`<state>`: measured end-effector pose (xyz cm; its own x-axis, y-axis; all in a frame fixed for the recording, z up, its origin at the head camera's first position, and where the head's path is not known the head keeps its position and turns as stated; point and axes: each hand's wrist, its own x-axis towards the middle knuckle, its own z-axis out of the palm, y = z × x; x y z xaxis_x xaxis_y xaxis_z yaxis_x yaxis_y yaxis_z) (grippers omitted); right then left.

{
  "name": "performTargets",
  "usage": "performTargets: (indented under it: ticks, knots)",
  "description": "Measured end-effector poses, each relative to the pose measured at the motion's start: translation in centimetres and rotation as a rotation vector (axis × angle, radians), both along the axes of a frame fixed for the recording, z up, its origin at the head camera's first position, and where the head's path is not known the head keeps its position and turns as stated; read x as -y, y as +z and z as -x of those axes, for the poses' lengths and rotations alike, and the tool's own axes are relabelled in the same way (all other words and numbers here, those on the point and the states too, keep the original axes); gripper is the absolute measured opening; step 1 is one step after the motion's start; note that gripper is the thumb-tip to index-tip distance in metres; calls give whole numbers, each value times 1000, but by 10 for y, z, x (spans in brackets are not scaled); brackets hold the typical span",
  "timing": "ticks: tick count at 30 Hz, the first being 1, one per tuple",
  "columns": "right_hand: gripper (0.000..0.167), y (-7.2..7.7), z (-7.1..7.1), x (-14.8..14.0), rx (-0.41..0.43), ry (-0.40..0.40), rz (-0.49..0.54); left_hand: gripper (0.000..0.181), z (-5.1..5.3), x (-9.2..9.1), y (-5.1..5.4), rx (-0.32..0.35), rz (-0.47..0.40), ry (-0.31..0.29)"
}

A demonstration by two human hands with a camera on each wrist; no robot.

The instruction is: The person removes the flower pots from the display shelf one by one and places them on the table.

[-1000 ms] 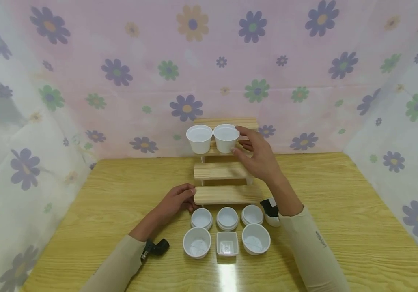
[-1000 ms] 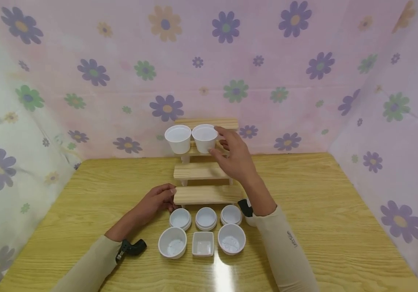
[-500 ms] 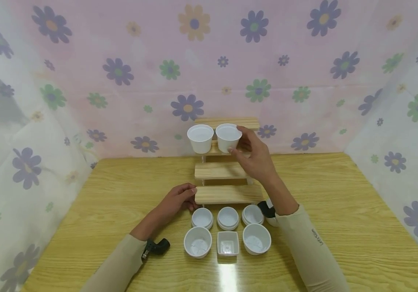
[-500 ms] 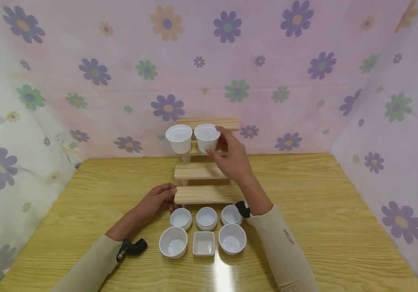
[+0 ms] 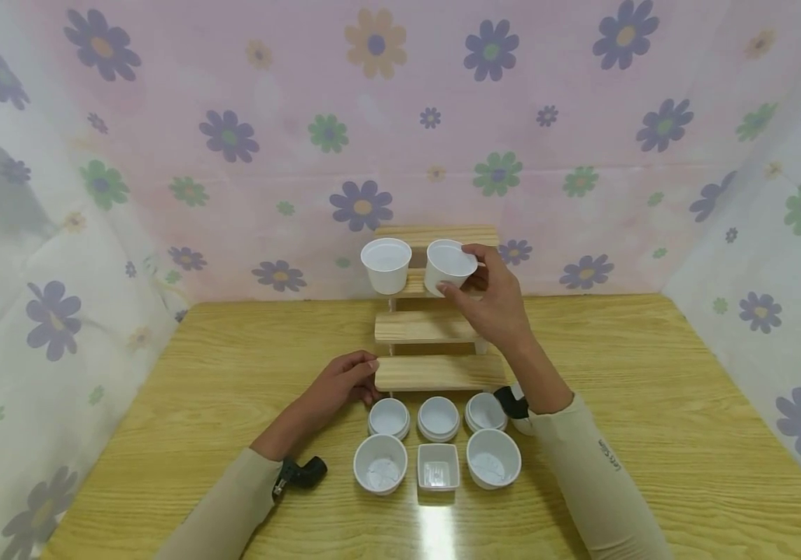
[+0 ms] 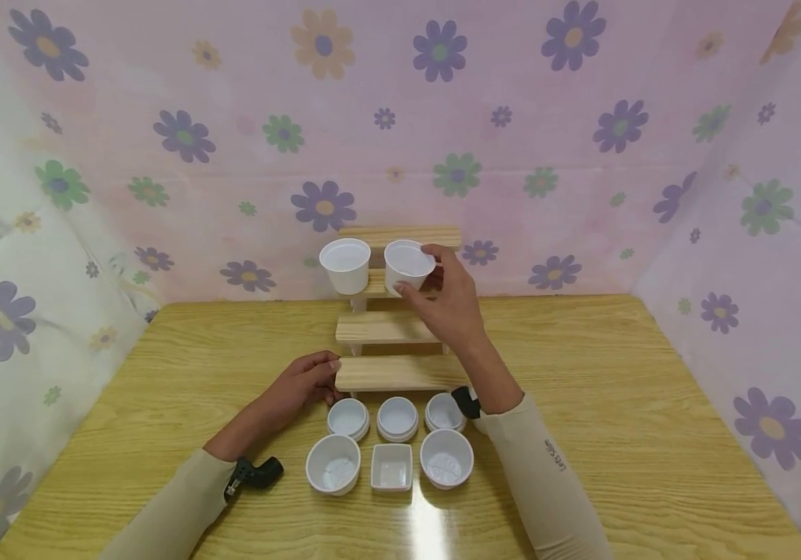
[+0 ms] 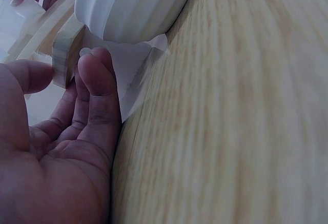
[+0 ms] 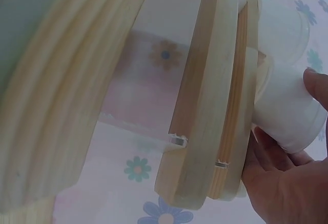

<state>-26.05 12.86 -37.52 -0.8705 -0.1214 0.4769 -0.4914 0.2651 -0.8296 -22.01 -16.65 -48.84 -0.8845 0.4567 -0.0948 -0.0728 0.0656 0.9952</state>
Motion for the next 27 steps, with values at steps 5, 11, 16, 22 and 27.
performTargets:
  ticks: [5,11,16,22,27]
  knots:
    - [65,1,-1,-1,3,-4,-3,37,0,1,-1,-1,4,3]
    - [66,4,-3,-5,20,-4,-10,37,0,1,1,-4,3,0]
    - [65,7,-7,-9,29,13,-8,38,-1,0,4,-4,6,6]
    - [63,8,-9,-15,41,21,-8,37,-1,-1,5,-2,4,11]
    - [63,7,-11,-19,54,26,-20,38,-2,-1,5,4,3,5]
